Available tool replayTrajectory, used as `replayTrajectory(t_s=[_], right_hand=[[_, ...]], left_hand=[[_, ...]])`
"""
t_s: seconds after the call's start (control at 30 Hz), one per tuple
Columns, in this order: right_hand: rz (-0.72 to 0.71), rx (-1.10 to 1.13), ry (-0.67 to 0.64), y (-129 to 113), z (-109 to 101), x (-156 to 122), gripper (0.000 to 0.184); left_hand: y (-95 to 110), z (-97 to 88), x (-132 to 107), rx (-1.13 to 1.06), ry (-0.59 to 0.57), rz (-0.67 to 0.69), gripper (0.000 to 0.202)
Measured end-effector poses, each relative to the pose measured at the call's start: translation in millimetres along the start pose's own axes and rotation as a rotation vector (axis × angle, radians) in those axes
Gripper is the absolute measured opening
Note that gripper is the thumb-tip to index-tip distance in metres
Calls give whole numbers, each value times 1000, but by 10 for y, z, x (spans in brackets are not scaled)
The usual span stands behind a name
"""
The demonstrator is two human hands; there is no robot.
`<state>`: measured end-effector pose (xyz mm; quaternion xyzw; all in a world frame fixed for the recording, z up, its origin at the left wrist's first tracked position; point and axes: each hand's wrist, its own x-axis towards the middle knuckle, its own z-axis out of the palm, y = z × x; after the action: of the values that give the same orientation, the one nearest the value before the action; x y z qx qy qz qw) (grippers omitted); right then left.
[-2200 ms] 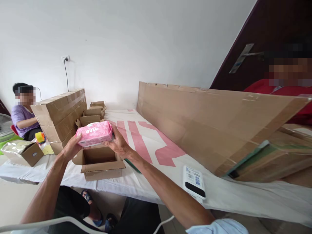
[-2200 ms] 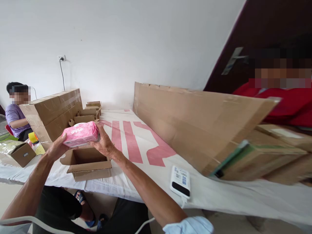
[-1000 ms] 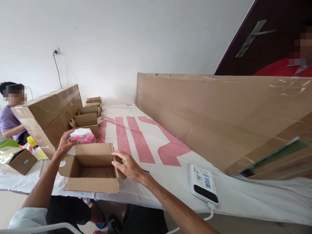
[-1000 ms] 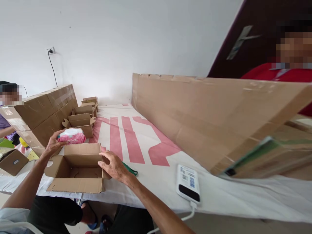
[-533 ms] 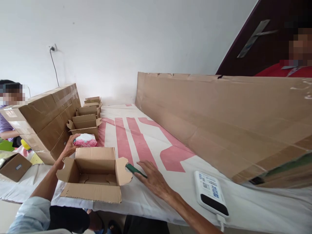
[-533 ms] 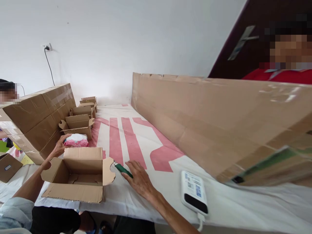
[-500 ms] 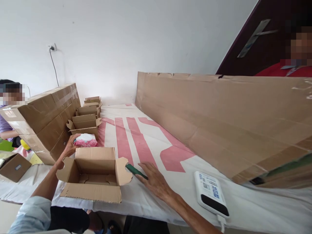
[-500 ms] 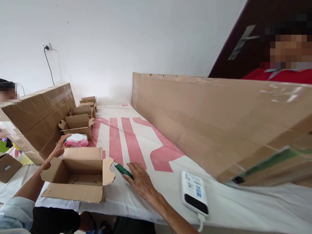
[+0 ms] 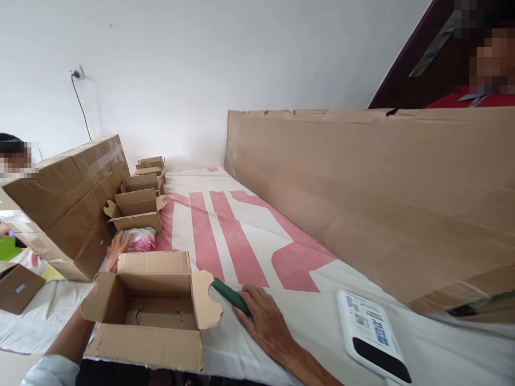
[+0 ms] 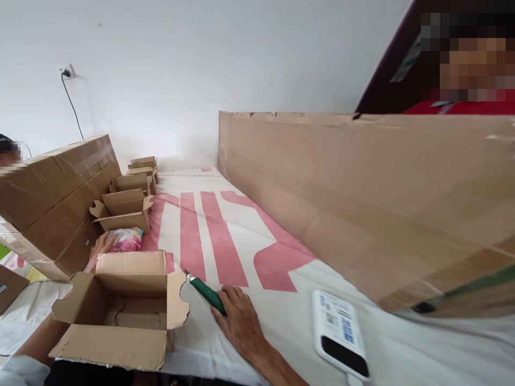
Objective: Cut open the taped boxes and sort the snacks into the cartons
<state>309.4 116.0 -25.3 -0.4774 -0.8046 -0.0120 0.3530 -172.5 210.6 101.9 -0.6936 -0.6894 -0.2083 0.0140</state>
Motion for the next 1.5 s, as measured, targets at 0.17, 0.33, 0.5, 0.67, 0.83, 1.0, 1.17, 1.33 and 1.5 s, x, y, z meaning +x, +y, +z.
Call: replayTrajectory(t_s=[0.17,0.33,0.5,0.67,0.83,1.0,1.17,1.33,1.5], right_hand=[[-15,-7,36,-6,9,-30,20],[-6,-19,38,2,16,-52,23],[4,-26,14,48,43,-99,25],[-8,-54,17,102,75,-157,26],[-19,-56,44,125,105,-187,26],[-24,-53,43,124,90,-173,25],[-12,-29,42,102,73,-128,23],[-1,-24,43,76,96,-85,22],[-1,-16,43,22,84,-43,24]], left_hand=[[132,206,152,275,-82,-13,73],[73,379,297,252,-54,-19,69],[102,400,448,284,-30,-6,71],[140,406,646,315,-56,-11,66],[119,475,846,259,-41,-13,64],[105,551,1048,241,-19,-3,66],[120,531,1070,171,12,-11,68],[165,269,924,-202,75,-107,56],[320,-124,750,-643,97,-154,50]])
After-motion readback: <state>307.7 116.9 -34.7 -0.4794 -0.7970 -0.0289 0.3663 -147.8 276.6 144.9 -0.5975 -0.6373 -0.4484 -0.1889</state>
